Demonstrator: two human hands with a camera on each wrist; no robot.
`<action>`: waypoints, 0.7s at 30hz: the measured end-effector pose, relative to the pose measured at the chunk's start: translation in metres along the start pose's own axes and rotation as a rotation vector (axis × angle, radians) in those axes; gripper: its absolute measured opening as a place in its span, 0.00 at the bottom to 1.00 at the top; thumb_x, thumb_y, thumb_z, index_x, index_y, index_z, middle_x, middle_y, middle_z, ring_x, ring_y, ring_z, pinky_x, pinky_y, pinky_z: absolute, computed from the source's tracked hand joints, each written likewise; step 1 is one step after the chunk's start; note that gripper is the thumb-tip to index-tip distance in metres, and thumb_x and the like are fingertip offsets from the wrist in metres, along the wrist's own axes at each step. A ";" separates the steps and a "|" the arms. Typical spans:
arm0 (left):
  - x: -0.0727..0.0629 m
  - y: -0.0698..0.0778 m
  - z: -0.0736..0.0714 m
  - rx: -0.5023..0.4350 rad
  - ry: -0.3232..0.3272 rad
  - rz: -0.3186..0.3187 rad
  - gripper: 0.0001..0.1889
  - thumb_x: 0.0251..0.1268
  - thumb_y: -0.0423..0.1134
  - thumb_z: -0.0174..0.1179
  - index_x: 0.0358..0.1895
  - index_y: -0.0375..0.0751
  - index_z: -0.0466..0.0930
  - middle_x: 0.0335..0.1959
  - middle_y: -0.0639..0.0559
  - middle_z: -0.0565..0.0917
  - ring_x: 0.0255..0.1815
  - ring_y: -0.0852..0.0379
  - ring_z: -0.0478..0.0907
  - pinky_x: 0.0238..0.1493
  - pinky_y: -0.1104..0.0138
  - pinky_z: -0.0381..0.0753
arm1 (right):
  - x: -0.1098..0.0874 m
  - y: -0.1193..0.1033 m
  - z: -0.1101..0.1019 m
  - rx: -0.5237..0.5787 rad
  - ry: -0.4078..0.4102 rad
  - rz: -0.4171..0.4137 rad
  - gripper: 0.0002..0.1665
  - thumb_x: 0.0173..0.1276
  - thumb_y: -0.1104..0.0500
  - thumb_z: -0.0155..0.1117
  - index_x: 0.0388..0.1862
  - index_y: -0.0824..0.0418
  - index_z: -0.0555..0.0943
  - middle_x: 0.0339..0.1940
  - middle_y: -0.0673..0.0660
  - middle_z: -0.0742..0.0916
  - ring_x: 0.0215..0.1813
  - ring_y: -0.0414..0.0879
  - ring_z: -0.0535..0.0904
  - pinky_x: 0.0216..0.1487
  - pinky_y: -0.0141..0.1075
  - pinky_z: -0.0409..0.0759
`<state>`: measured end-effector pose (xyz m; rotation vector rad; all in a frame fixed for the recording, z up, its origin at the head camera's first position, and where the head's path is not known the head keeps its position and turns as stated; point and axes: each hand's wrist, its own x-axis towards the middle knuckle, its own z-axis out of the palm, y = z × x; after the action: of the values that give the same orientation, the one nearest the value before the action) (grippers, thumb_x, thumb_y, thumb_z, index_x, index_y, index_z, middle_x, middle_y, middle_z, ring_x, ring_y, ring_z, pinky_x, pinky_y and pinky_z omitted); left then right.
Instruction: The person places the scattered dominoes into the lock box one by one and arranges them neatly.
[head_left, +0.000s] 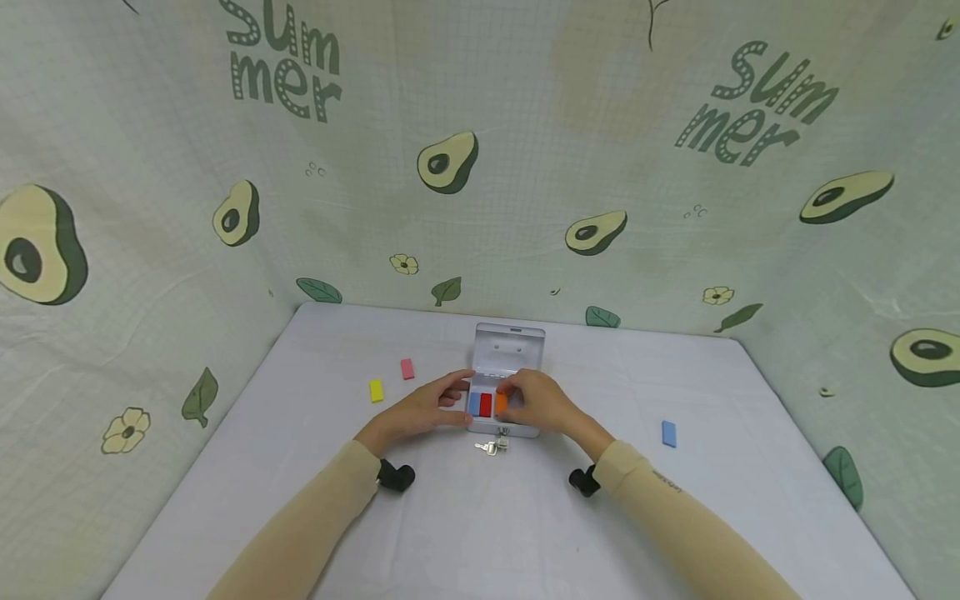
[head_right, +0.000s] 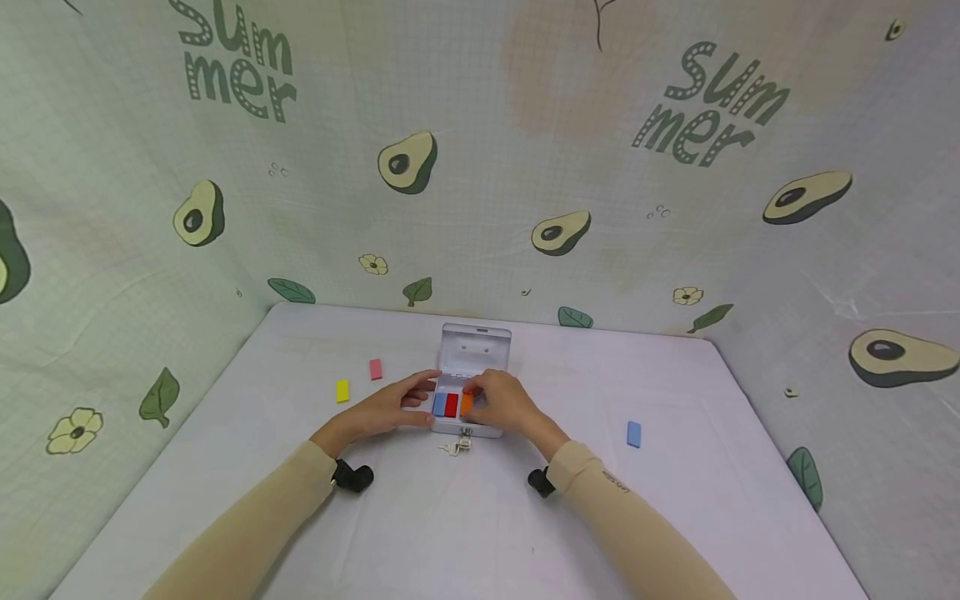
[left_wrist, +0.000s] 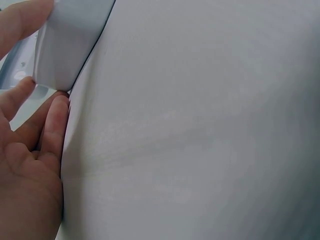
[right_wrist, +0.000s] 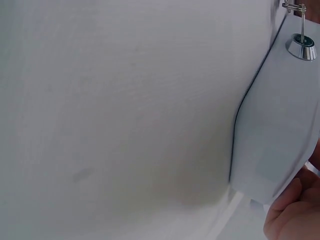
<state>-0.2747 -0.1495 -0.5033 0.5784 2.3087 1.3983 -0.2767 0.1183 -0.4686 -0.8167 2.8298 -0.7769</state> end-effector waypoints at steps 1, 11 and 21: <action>0.000 0.000 0.000 -0.001 0.000 -0.001 0.44 0.68 0.51 0.73 0.84 0.59 0.60 0.78 0.49 0.72 0.74 0.47 0.71 0.78 0.51 0.71 | 0.000 0.000 0.000 -0.004 -0.001 0.002 0.22 0.64 0.55 0.82 0.54 0.62 0.89 0.47 0.54 0.89 0.48 0.48 0.80 0.58 0.45 0.84; -0.001 0.001 0.000 -0.008 0.002 -0.008 0.45 0.68 0.51 0.73 0.84 0.59 0.60 0.79 0.49 0.71 0.74 0.47 0.71 0.78 0.51 0.71 | 0.001 -0.003 0.003 -0.035 0.008 0.007 0.21 0.65 0.56 0.81 0.54 0.61 0.89 0.47 0.53 0.90 0.49 0.48 0.81 0.60 0.47 0.84; 0.000 0.001 0.001 -0.005 0.003 -0.008 0.44 0.69 0.50 0.73 0.84 0.58 0.60 0.79 0.48 0.71 0.75 0.47 0.71 0.78 0.52 0.72 | 0.002 -0.006 0.004 -0.063 0.024 0.001 0.19 0.64 0.57 0.82 0.52 0.60 0.90 0.47 0.54 0.91 0.49 0.49 0.82 0.60 0.49 0.84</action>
<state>-0.2744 -0.1481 -0.5031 0.5654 2.3062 1.4021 -0.2748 0.1108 -0.4686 -0.8199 2.8896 -0.7051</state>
